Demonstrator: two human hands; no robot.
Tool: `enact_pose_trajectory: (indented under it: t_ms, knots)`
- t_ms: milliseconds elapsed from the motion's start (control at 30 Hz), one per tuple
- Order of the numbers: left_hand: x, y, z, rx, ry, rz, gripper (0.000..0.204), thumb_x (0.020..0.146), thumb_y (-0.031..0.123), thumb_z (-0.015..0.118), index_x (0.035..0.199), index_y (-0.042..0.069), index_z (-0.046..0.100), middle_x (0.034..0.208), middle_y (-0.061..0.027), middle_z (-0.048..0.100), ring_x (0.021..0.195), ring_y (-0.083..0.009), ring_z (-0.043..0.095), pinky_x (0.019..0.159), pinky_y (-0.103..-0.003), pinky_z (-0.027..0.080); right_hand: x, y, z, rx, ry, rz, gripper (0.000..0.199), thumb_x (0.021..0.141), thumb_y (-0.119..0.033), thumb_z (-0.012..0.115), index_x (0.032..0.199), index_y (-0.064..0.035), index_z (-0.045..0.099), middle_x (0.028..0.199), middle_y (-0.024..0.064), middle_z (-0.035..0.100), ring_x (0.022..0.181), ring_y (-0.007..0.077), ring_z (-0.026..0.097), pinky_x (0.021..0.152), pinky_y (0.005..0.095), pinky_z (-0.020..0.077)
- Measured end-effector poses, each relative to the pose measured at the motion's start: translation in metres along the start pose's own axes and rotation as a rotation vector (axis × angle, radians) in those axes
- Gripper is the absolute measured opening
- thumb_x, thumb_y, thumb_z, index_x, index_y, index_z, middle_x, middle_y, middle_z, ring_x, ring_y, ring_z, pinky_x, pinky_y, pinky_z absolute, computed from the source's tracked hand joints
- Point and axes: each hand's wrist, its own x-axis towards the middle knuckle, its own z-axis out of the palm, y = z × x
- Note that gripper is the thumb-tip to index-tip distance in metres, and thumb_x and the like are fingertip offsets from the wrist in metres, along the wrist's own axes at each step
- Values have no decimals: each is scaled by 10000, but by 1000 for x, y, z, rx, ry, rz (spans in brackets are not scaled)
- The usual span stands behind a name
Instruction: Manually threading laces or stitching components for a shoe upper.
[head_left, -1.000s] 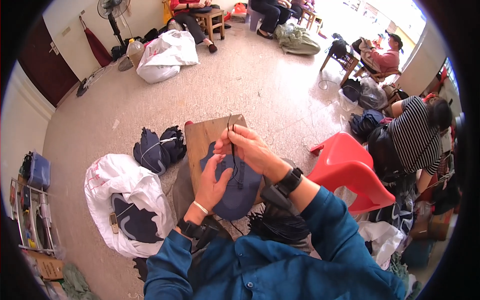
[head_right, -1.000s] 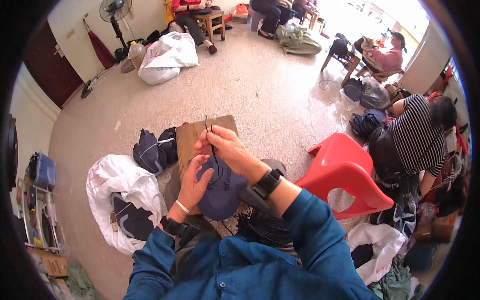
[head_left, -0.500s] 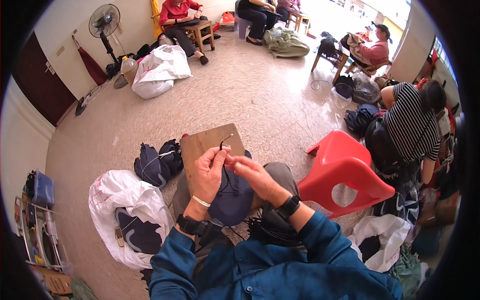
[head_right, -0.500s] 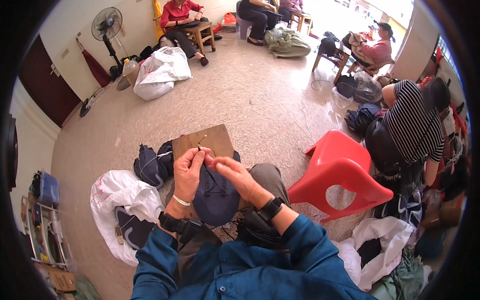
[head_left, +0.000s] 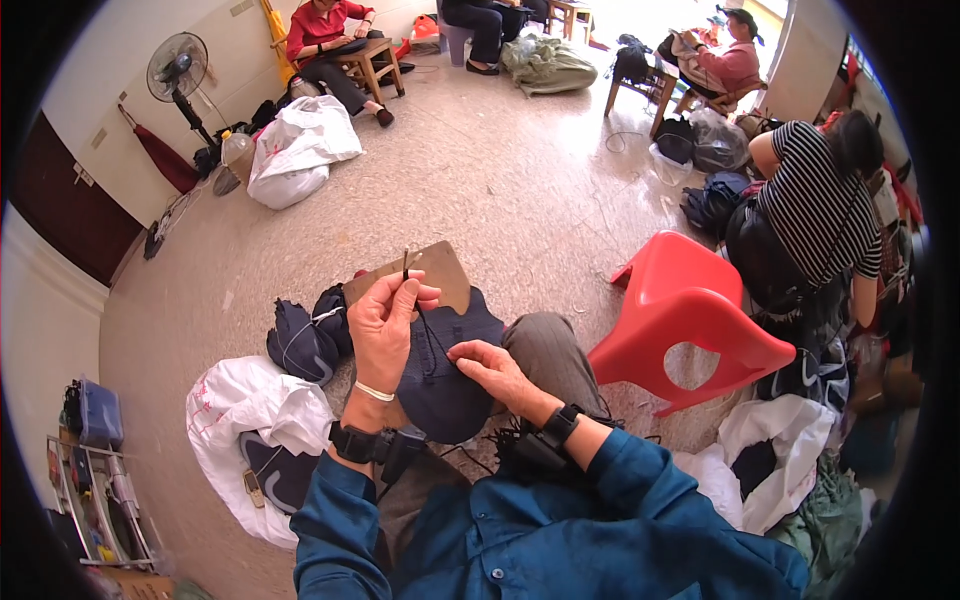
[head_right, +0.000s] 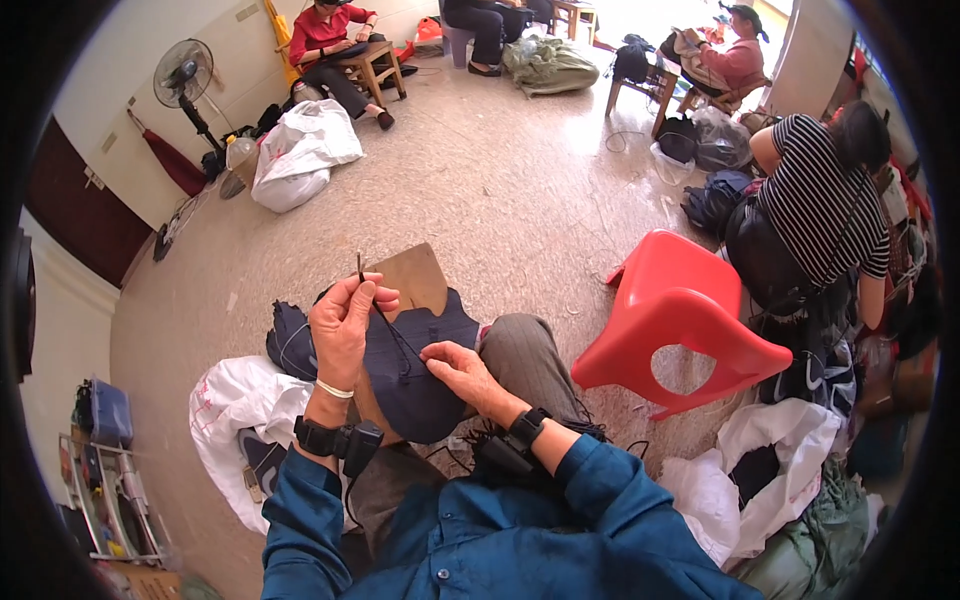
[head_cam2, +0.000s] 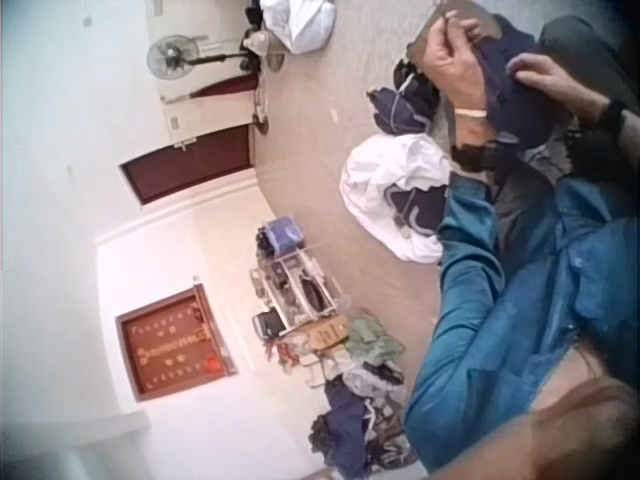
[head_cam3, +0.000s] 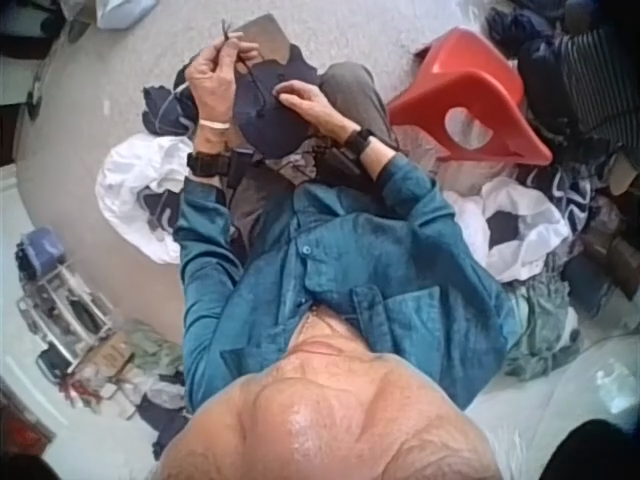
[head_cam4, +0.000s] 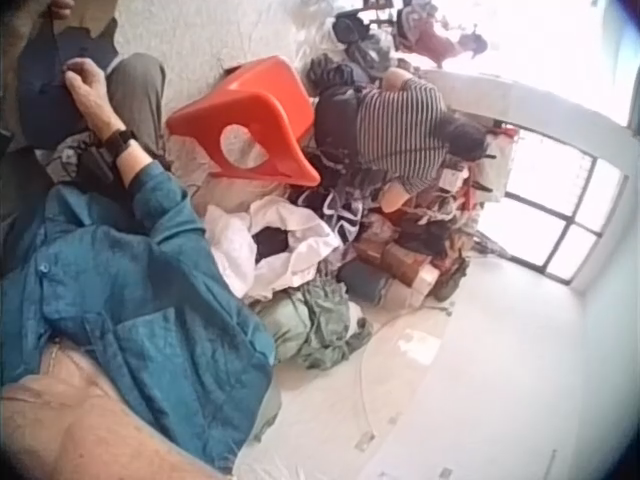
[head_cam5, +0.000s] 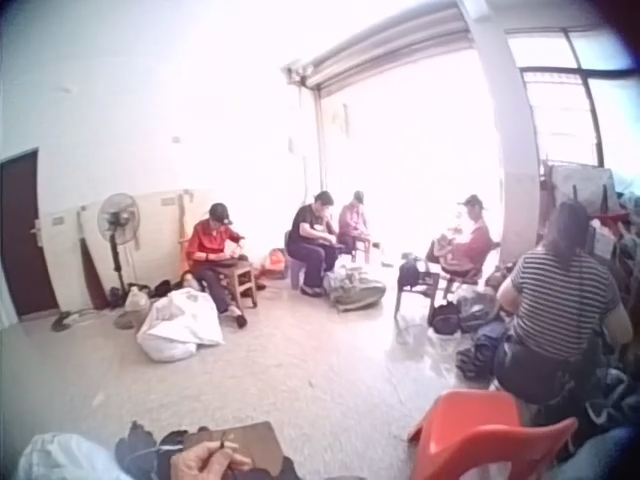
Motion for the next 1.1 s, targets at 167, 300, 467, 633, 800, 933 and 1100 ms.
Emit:
enact_pose_trajectory:
  t_ms: [167,300,467,633,800,933,1100]
  knots:
    - [4,-2,3,-8,50,33,215,1028,157,640,1106,-35,696,915,-125,757,792,-156,728,754,-258,592,0,6,4,-93,18,-83,288,1002,-112,584,1255,16,635,1135,73,693,1075,143,633,967,286,504]
    - [5,-2,4,-1,57,25,202,1024,152,645,1096,-30,695,920,-126,759,781,-161,734,738,-263,599,3,10,7,-176,55,-142,278,993,-81,573,1241,24,638,1119,104,709,1059,169,654,957,299,516]
    - [5,0,7,-3,68,65,193,1029,151,637,1088,-26,686,927,-131,760,802,-173,742,741,-262,599,5,12,7,-179,39,-134,273,1014,-58,561,1265,30,625,1119,50,677,1054,120,609,961,271,495]
    - [5,-1,3,29,56,64,178,1025,136,641,1091,-23,681,933,-129,760,806,-173,743,757,-257,596,6,14,8,-196,60,-133,266,1005,-61,567,1246,31,634,1114,75,691,1050,143,630,953,285,505]
    - [4,0,0,-15,82,65,172,1019,125,647,1106,-22,664,941,-142,761,823,-183,746,774,-264,596,6,21,11,-255,102,-178,240,989,-88,595,1197,13,661,1079,119,722,1010,175,673,912,307,530]
    - [6,-2,-3,-50,101,41,182,1015,124,651,1119,-25,650,946,-149,761,831,-193,750,784,-275,602,5,18,18,-333,180,-178,166,982,-120,640,1096,-10,688,977,95,695,895,169,650,823,306,527]
    - [4,-6,-5,-39,107,58,192,1014,135,652,1113,-29,649,952,-154,760,837,-201,752,792,-286,613,6,15,24,-433,244,-257,111,959,-114,661,984,-5,668,877,98,633,797,209,614,747,333,511]
